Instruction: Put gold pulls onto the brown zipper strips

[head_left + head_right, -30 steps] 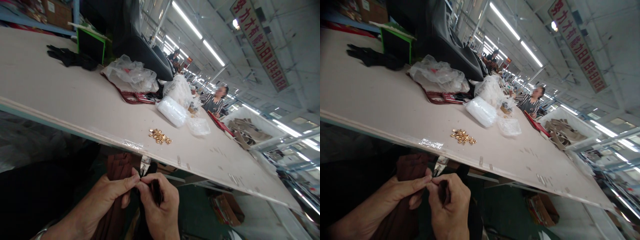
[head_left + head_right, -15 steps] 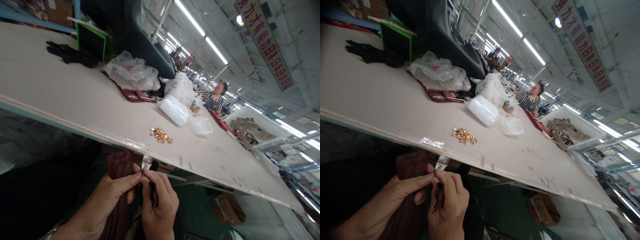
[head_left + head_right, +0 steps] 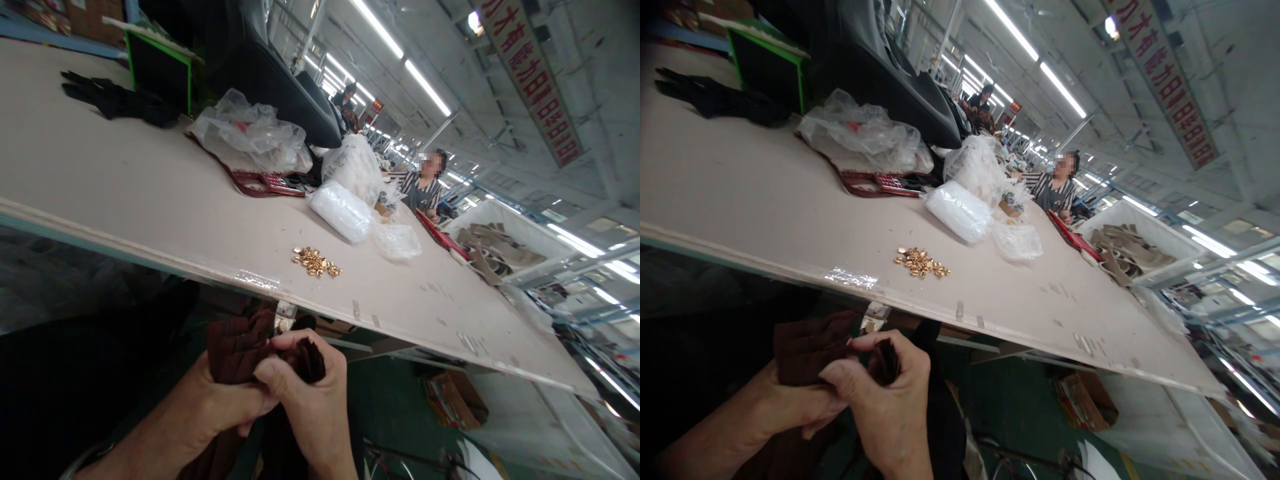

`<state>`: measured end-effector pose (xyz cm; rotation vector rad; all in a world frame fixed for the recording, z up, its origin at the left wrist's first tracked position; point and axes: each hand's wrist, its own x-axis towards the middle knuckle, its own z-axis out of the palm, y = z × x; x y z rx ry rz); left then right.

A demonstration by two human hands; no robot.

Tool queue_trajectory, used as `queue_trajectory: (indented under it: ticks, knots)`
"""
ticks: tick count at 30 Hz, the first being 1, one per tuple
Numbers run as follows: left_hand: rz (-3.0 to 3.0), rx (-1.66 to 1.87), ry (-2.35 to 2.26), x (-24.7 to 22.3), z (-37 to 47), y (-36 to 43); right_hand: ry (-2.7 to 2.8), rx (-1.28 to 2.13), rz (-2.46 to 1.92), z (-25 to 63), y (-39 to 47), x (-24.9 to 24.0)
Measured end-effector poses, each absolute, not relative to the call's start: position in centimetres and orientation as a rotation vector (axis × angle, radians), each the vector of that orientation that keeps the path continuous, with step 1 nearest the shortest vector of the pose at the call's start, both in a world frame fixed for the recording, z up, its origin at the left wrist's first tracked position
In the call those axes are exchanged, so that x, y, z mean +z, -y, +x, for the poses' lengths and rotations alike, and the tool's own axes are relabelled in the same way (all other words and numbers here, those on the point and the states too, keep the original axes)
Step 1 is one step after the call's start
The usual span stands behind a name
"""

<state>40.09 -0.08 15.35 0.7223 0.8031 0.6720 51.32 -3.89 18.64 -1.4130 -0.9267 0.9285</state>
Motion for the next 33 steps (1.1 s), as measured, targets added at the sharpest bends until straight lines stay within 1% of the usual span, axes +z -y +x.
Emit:
queue_trajectory:
  ticks: [3,7,10,13,16,19,24,27,29,33]
  knots:
    - [0.834,0.691,-0.8,15.1,40.4,0.1,0.861,1.025,-1.332,50.9,4.2,18.8]
    - [0.755,0.691,-0.777,15.5,40.1,-0.2,0.813,1.067,-1.229,51.3,4.5,18.2]
    - [0.689,0.639,-0.672,15.7,39.4,-0.5,0.71,1.11,-1.266,52.0,4.8,17.4]
    - [0.739,0.649,-0.754,15.4,38.7,-0.9,0.667,1.097,-1.349,52.3,5.1,17.0]
    - [0.822,0.718,-0.888,15.2,38.4,-1.1,0.798,0.978,-1.413,52.3,5.2,17.2]
    - [0.852,0.71,-0.87,15.2,38.5,-1.1,0.98,0.824,-1.439,52.1,5.4,17.2]
    - [0.622,0.63,-0.777,15.2,38.9,-0.8,1.387,0.447,-1.342,52.2,6.0,16.6]
    - [0.506,0.598,-0.759,14.8,39.0,-0.7,1.431,0.364,-1.26,52.0,6.1,16.5]
    - [0.511,0.562,-0.735,14.5,39.1,-0.6,1.29,0.411,-1.281,51.8,5.9,16.5]
    - [0.511,0.528,-0.755,14.1,39.2,-0.5,0.973,0.723,-1.349,51.4,5.3,16.6]
